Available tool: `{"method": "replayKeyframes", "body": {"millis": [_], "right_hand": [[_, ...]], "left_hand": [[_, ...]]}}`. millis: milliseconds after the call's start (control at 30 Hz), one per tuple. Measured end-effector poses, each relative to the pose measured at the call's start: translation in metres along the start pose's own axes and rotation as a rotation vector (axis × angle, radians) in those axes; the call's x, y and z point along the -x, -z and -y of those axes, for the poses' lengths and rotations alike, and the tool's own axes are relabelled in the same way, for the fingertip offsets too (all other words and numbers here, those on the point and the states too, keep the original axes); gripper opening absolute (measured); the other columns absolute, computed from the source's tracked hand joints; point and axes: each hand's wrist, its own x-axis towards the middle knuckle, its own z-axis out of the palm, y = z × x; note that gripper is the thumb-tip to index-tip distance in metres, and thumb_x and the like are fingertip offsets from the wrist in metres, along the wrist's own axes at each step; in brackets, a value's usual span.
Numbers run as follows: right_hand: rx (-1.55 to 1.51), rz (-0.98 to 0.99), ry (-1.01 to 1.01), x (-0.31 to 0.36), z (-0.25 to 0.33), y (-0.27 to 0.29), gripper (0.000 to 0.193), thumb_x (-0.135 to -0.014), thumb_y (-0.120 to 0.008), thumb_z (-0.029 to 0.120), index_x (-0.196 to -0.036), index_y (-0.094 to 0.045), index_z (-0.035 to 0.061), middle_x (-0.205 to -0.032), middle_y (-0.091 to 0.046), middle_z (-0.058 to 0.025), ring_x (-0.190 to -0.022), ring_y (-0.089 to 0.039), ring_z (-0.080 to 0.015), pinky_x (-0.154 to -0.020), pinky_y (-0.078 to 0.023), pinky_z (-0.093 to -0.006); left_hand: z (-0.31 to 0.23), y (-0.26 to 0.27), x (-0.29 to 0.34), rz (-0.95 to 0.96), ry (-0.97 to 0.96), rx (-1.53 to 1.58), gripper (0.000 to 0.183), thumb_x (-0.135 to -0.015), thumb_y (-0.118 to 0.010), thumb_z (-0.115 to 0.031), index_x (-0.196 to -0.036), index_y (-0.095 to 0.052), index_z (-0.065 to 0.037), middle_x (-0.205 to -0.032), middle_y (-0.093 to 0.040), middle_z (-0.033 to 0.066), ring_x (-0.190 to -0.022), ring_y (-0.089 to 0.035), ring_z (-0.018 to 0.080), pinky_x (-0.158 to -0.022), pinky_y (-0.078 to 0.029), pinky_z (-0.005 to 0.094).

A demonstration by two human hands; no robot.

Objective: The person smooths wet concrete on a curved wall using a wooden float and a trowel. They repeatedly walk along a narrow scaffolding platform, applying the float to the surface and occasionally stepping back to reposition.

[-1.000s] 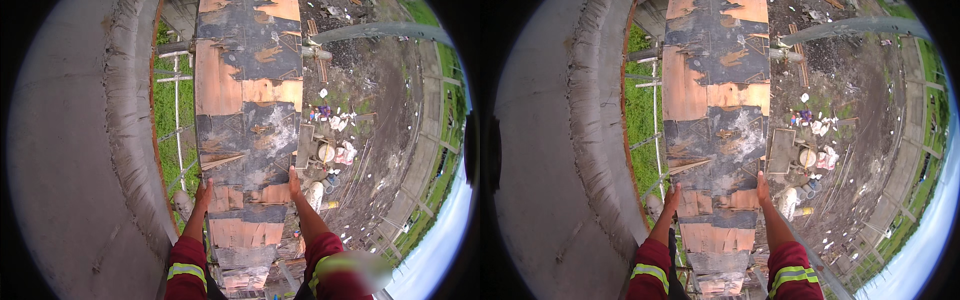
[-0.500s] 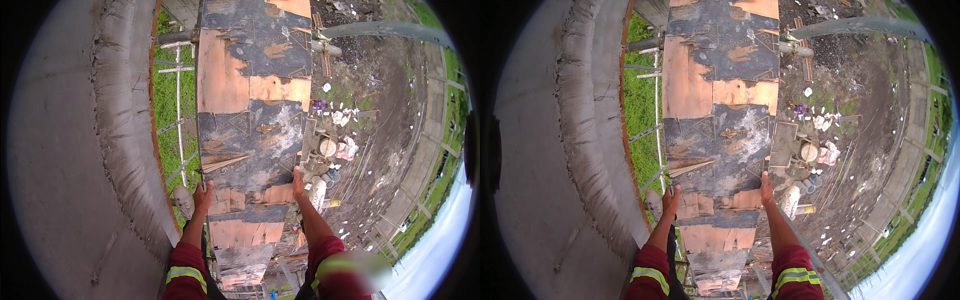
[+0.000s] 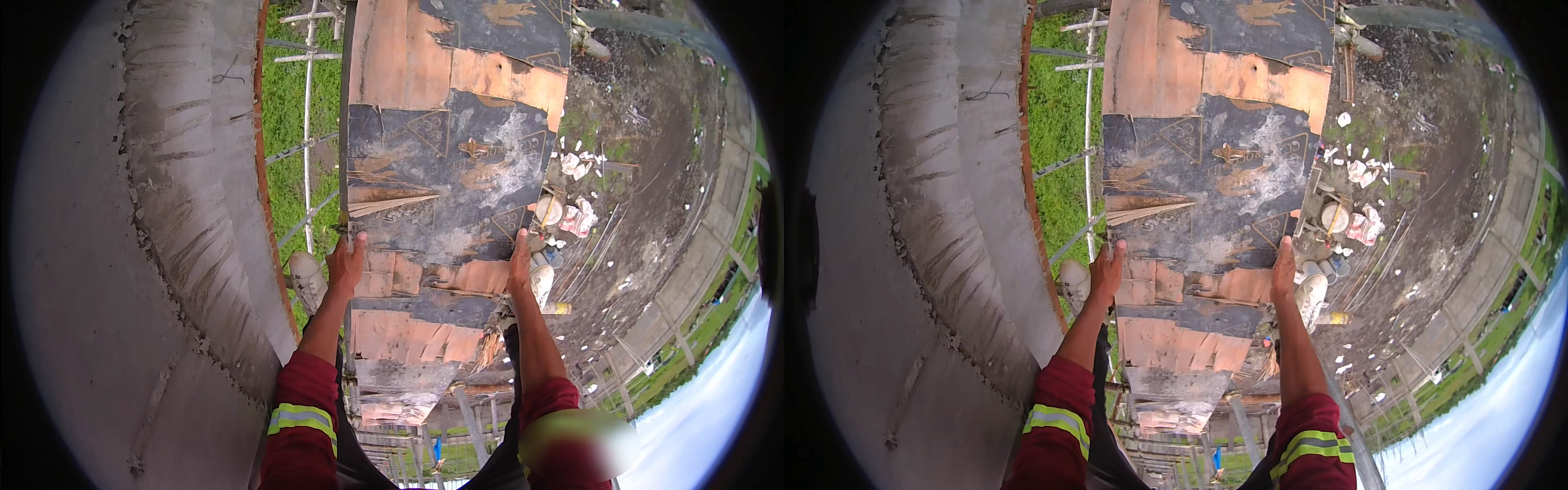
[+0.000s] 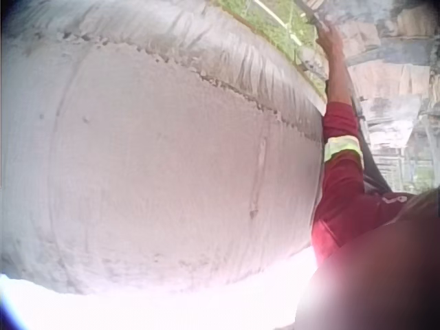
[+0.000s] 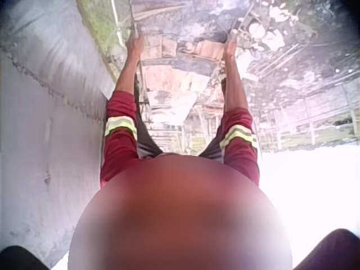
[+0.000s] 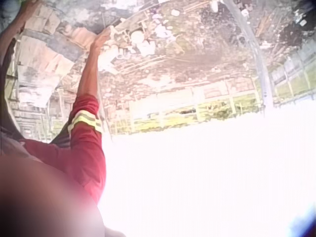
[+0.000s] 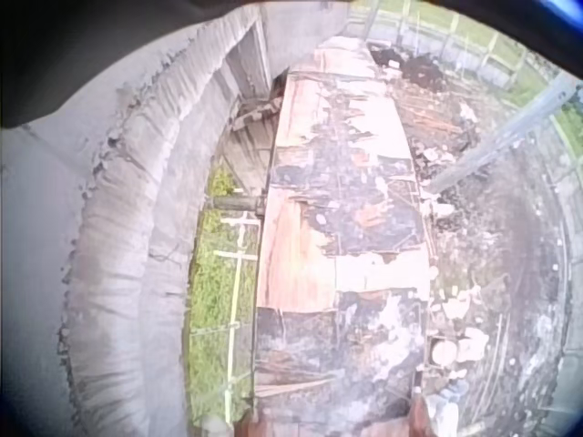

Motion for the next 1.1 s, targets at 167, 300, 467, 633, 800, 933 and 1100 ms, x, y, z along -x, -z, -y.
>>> {"method": "replayKeyframes", "body": {"millis": [167, 300, 467, 633, 800, 933, 1100], "right_hand": [[0.119, -0.056, -0.01, 0.004, -0.009, 0.015, 0.079, -0.103, -0.04, 0.061, -0.136, -0.051, -0.0099, -0.13, -0.057, -0.02, -0.119, -0.051, -0.0289, -0.108, -0.035, -0.0373], [-0.106, 0.071, 0.033, -0.007, -0.013, 0.005, 0.074, -0.106, -0.038, 0.057, -0.138, -0.05, -0.0088, -0.131, -0.057, -0.016, -0.119, -0.05, -0.0254, -0.109, -0.034, -0.035], [-0.053, 0.118, 0.044, -0.015, -0.013, 0.004, 0.073, -0.106, -0.038, 0.055, -0.139, -0.05, -0.009, -0.137, -0.054, -0.0168, -0.124, -0.049, -0.0246, -0.11, -0.034, -0.0354], [-0.016, 0.108, 0.119, -0.023, -0.034, 0.003, 0.072, -0.106, -0.037, 0.054, -0.141, -0.049, -0.0085, -0.141, -0.053, -0.0224, -0.132, -0.047, -0.0283, -0.114, -0.032, -0.0371], [0.075, 0.064, 0.232, -0.024, -0.043, 0.002, 0.071, -0.106, -0.036, 0.053, -0.137, -0.051, -0.0082, -0.136, -0.055, -0.0261, -0.125, -0.051, -0.0353, -0.111, -0.034, -0.0392], [0.029, 0.076, 0.121, -0.016, -0.03, 0.004, 0.066, -0.105, -0.038, 0.054, -0.131, -0.055, -0.0049, -0.125, -0.058, -0.0293, -0.117, -0.053, -0.0423, -0.105, -0.038, -0.0424], [0.001, 0.001, 0.144, -0.015, -0.034, -0.003, 0.062, -0.104, -0.039, 0.055, -0.119, -0.058, -0.0031, -0.114, -0.059, -0.0299, -0.106, -0.054, -0.044, -0.097, -0.04, -0.0462]], "left_hand": [[-0.006, -0.011, -0.007, -0.108, -0.087, -0.021, 0.085, -0.097, -0.04, -0.068, -0.121, -0.058, 0.012, -0.113, -0.062, 0.0381, -0.107, -0.06, 0.0515, -0.095, -0.046, 0.0533], [0.019, 0.011, -0.003, -0.009, -0.173, 0.05, 0.082, -0.096, -0.044, -0.067, -0.124, -0.058, 0.009, -0.117, -0.064, 0.034, -0.114, -0.059, 0.0492, -0.097, -0.047, 0.0493], [0.029, -0.004, -0.003, 0.077, -0.124, 0.106, 0.086, -0.097, -0.042, -0.067, -0.133, -0.052, 0.01, -0.121, -0.061, 0.0365, -0.117, -0.057, 0.0492, -0.1, -0.045, 0.0473], [0.033, -0.016, -0.011, 0.116, -0.073, 0.217, 0.088, -0.096, -0.043, -0.07, -0.145, -0.045, 0.004, -0.14, -0.054, 0.0284, -0.132, -0.051, 0.0392, -0.111, -0.037, 0.0405], [0.036, -0.014, -0.015, 0.156, -0.035, 0.29, 0.091, -0.094, -0.046, -0.071, -0.15, -0.041, 0.001, -0.146, -0.05, 0.0228, -0.138, -0.045, 0.0338, -0.115, -0.032, 0.039], [0.029, -0.016, -0.014, 0.223, 0.105, 0.376, 0.094, -0.094, -0.046, -0.072, -0.155, -0.033, -0.002, -0.158, -0.037, 0.0169, -0.147, -0.032, 0.03, -0.12, -0.022, 0.0389], [0.025, -0.014, -0.006, 0.22, 0.072, 0.341, 0.096, -0.095, -0.043, -0.073, -0.154, -0.033, 0.002, -0.16, -0.032, 0.0184, -0.148, -0.029, 0.0308, -0.121, -0.021, 0.0385]]}}
